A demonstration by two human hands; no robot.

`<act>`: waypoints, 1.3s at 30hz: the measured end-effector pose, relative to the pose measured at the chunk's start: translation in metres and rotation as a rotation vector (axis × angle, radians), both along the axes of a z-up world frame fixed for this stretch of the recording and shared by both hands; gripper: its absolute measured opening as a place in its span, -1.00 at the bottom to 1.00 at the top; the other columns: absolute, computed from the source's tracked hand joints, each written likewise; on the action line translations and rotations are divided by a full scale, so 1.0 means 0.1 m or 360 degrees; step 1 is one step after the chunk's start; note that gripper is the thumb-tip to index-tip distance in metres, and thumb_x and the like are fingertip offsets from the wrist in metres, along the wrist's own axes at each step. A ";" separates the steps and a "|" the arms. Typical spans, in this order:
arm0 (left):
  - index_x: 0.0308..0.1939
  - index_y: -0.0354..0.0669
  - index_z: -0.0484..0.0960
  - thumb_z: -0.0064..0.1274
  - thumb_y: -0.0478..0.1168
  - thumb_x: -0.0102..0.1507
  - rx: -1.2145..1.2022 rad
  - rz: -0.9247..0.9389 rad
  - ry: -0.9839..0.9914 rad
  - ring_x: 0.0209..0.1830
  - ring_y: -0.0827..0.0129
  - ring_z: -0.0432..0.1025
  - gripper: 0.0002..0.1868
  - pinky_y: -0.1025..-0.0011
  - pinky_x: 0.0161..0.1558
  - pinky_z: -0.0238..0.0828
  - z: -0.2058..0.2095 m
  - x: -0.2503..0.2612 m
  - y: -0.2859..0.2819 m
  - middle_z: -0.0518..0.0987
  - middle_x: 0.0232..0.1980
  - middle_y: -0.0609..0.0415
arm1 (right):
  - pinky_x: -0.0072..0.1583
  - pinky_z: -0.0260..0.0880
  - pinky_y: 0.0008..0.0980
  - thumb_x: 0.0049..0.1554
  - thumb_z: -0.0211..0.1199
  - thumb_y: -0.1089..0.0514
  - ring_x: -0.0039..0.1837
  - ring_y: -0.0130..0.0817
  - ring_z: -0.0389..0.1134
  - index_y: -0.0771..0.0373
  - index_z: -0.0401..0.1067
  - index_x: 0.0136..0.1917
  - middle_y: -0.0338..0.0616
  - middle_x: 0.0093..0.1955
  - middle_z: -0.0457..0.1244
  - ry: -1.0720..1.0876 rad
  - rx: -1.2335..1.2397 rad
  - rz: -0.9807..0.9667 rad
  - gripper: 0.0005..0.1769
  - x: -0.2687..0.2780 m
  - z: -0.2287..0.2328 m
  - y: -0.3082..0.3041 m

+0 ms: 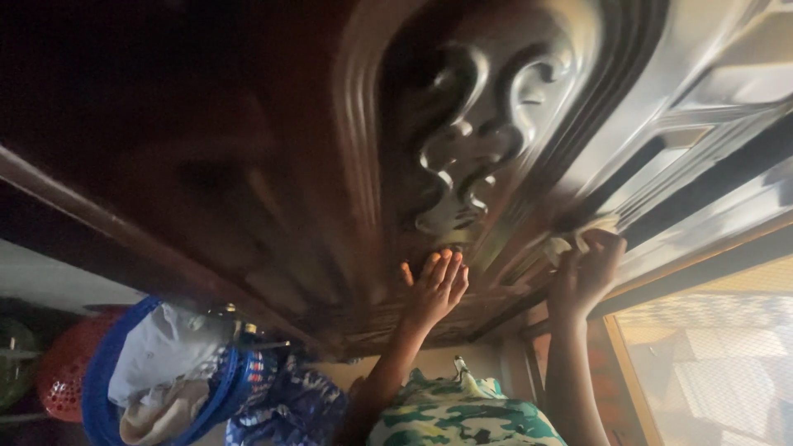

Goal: Cleaning the surface and decorative carvings of a wooden door using a cloth.

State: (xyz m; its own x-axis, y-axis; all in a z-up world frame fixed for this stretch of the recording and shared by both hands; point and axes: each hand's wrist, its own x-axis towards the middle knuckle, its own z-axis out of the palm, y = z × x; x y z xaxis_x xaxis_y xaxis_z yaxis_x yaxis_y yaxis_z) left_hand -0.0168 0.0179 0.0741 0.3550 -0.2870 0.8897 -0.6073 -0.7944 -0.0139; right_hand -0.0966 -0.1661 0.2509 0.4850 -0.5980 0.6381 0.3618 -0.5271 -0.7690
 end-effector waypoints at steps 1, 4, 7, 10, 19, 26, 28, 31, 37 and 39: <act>0.71 -0.01 -0.06 0.03 0.18 0.49 0.0000 -0.0002 0.0004 0.67 0.31 -0.05 -0.12 -0.25 0.58 -0.70 -0.02 0.00 -0.01 -0.19 0.77 0.11 | 0.04 0.55 -0.35 0.15 -0.11 0.50 0.06 -0.34 0.45 0.30 0.21 0.17 -0.04 0.10 0.28 0.0004 0.0000 -0.0002 -0.66 0.01 0.04 0.09; 0.68 -0.01 -0.04 0.06 0.14 0.46 -0.0097 -0.0106 0.0017 0.75 0.38 -0.04 -0.14 -0.23 0.56 -0.74 -0.04 0.01 -0.02 -0.18 0.77 0.15 | -0.12 0.40 -0.33 -0.04 0.04 0.58 -0.01 -0.03 0.32 0.32 0.21 -0.08 0.23 0.03 0.22 0.0060 -0.0833 -0.0282 -0.70 0.06 0.00 0.30; 0.70 -0.01 -0.01 0.09 0.12 0.47 -0.0051 -0.0101 0.0042 0.68 0.32 0.02 -0.13 -0.23 0.59 -0.69 -0.05 0.01 0.02 -0.16 0.76 0.11 | -0.07 0.34 -0.41 0.12 0.02 0.53 -0.14 -0.31 0.32 0.35 0.27 0.18 0.00 0.02 0.37 0.0303 -0.0038 -0.0173 -0.64 0.12 -0.31 0.39; 0.70 -0.01 0.08 0.11 0.12 0.50 0.0034 -0.0073 0.0052 0.56 0.26 0.11 -0.19 -0.24 0.60 -0.70 -0.12 0.00 0.05 0.00 0.70 0.06 | 0.16 0.41 -0.45 0.16 -0.06 0.55 0.13 -0.36 0.37 0.37 0.27 0.22 -0.01 0.10 0.25 -0.0208 0.0155 0.0368 -0.62 0.14 -0.33 0.58; 0.21 0.09 0.43 0.09 0.08 0.42 0.0113 -0.0265 0.0411 0.56 0.23 0.28 -0.62 -0.46 0.54 -0.50 -0.88 0.11 0.05 0.37 0.49 0.07 | -0.07 0.38 -0.44 0.18 0.07 0.47 -0.06 -0.37 0.41 0.40 0.27 0.23 -0.01 0.01 0.40 0.0024 -0.0051 0.0435 -0.66 0.21 -0.19 1.22; 0.48 0.04 0.36 0.01 0.19 0.30 0.0222 -0.0452 0.0788 0.50 0.12 0.24 -0.29 -0.54 0.35 -0.32 -0.80 0.09 0.10 0.31 0.50 -0.08 | -0.07 0.45 -0.34 0.14 0.16 0.47 -0.15 -0.23 0.48 0.35 0.36 0.14 0.05 -0.09 0.36 0.0067 -0.0512 0.0261 -0.72 0.20 -0.05 1.47; 0.49 0.01 0.33 -0.02 0.19 0.32 0.0224 -0.0473 0.0851 0.49 0.13 0.26 -0.28 -0.53 0.34 -0.26 -0.71 0.07 0.12 0.33 0.49 -0.08 | -0.07 0.46 -0.33 0.13 0.14 0.48 -0.16 -0.23 0.49 0.34 0.36 0.14 0.03 -0.10 0.37 0.0114 -0.0500 0.0279 -0.70 0.21 -0.05 1.53; 0.54 -0.07 0.22 -0.09 0.20 0.36 0.0228 -0.0528 0.1028 0.45 0.16 0.30 -0.25 -0.49 0.31 -0.09 -0.42 0.05 0.19 0.39 0.46 -0.08 | -0.11 0.45 -0.27 0.04 0.16 0.49 -0.20 -0.14 0.46 0.35 0.36 0.13 0.08 -0.13 0.37 0.0106 -0.0610 0.0333 -0.64 0.24 -0.03 1.62; 0.47 -0.29 0.27 -0.33 0.02 0.57 -0.0925 -0.1723 0.1642 0.34 0.32 0.39 -0.48 0.32 0.42 0.34 -0.39 0.07 0.09 0.47 0.35 -0.13 | -0.14 0.44 -0.19 0.06 0.18 0.42 -0.20 -0.06 0.43 0.41 0.31 0.18 0.07 -0.17 0.36 0.0032 -0.0803 0.0477 -0.62 0.27 -0.07 1.79; 0.55 -0.22 0.12 -0.36 -0.08 0.57 -0.0724 -0.1693 0.1582 0.43 0.31 0.30 -0.49 0.39 0.51 0.22 -0.69 0.11 0.02 0.35 0.46 -0.06 | -0.14 0.41 -0.11 -0.03 0.19 0.40 -0.22 0.00 0.40 0.35 0.35 0.14 0.08 -0.22 0.34 0.0109 -0.0898 0.0308 -0.58 0.33 -0.20 1.82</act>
State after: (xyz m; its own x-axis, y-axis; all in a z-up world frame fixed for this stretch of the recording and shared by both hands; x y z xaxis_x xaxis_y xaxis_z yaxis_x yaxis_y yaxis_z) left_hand -0.0058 0.0197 0.0055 0.6555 -0.5633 0.5030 -0.4972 0.1794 0.8489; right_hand -0.0639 0.0164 0.2310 0.6022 -0.0727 0.7950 0.4515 -0.7903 -0.4143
